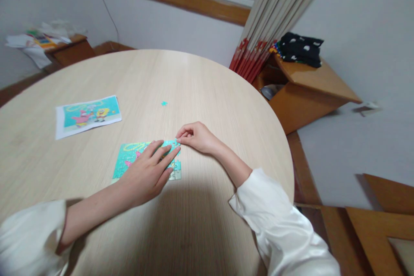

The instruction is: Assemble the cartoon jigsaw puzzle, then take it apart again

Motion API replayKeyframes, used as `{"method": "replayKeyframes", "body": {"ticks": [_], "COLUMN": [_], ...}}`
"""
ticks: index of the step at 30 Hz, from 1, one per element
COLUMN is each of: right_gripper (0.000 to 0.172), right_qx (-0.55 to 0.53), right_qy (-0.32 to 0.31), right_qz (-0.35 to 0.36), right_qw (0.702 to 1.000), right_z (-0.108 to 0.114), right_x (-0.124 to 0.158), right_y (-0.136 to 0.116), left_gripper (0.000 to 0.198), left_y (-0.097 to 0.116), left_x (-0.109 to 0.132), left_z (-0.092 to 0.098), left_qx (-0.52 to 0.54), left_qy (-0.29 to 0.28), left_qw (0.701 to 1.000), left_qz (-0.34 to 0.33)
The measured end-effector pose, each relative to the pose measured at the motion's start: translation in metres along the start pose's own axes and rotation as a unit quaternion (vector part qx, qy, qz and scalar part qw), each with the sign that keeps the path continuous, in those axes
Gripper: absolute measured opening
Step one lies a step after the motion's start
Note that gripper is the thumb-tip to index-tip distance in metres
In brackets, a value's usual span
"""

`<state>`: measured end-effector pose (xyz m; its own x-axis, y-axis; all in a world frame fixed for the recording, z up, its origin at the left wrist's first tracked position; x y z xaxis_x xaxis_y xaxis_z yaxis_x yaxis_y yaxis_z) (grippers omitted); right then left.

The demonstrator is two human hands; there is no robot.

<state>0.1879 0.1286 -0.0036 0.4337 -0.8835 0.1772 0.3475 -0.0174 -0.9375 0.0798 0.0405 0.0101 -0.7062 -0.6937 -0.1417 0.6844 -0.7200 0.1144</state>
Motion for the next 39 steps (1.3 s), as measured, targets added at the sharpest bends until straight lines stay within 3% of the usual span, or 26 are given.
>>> {"method": "replayKeyframes", "body": {"ticks": [10, 15, 20, 23, 26, 29, 35, 39], "right_gripper": [0.006, 0.004, 0.01, 0.011, 0.006, 0.01, 0.03, 0.036], "right_qx": [0.066, 0.137, 0.09, 0.019, 0.014, 0.089, 0.297, 0.379], "right_qy": [0.003, 0.039, 0.048, 0.125, 0.223, 0.237, 0.189, 0.157], "right_qz": [0.032, 0.066, 0.062, 0.056, 0.075, 0.093, 0.159, 0.157], "right_qw": [0.997, 0.988, 0.993, 0.99, 0.972, 0.963, 0.922, 0.898], "right_z": [-0.003, 0.0, 0.004, 0.022, 0.041, 0.042, 0.019, 0.005], "right_x": [0.003, 0.003, 0.0, -0.002, -0.004, -0.016, -0.058, -0.084], "right_y": [-0.009, -0.016, -0.009, 0.002, 0.008, 0.005, -0.019, -0.029], "left_gripper": [0.045, 0.045, 0.046, 0.047, 0.047, 0.048, 0.05, 0.049], "left_y": [0.001, 0.0, -0.001, -0.001, -0.002, -0.002, -0.002, -0.002], "left_x": [-0.001, 0.0, 0.0, 0.0, -0.001, -0.001, 0.0, -0.001], "left_z": [0.001, 0.0, -0.004, -0.007, -0.007, -0.007, -0.007, -0.008], "left_qx": [0.0, 0.002, -0.003, 0.004, 0.006, -0.004, 0.001, -0.004], "left_qy": [-0.006, -0.009, -0.021, -0.028, -0.033, -0.038, -0.022, -0.021], "left_qw": [1.0, 1.0, 1.0, 1.0, 0.999, 0.999, 1.0, 1.0], "left_qz": [-0.002, 0.003, 0.005, 0.003, 0.003, -0.001, 0.011, 0.014]}}
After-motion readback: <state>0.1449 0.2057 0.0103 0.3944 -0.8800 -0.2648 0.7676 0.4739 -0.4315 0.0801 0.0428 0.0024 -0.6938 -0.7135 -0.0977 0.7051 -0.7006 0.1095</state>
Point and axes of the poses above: each hand's wrist, its own x-axis away from the middle knuckle, its own z-axis out of the back of the hand, y = z × x, the point moved 8 cm from there along -x, towards the middle knuckle, and after that the axes turned 5 degrees about -y, right-handed, at the moved point
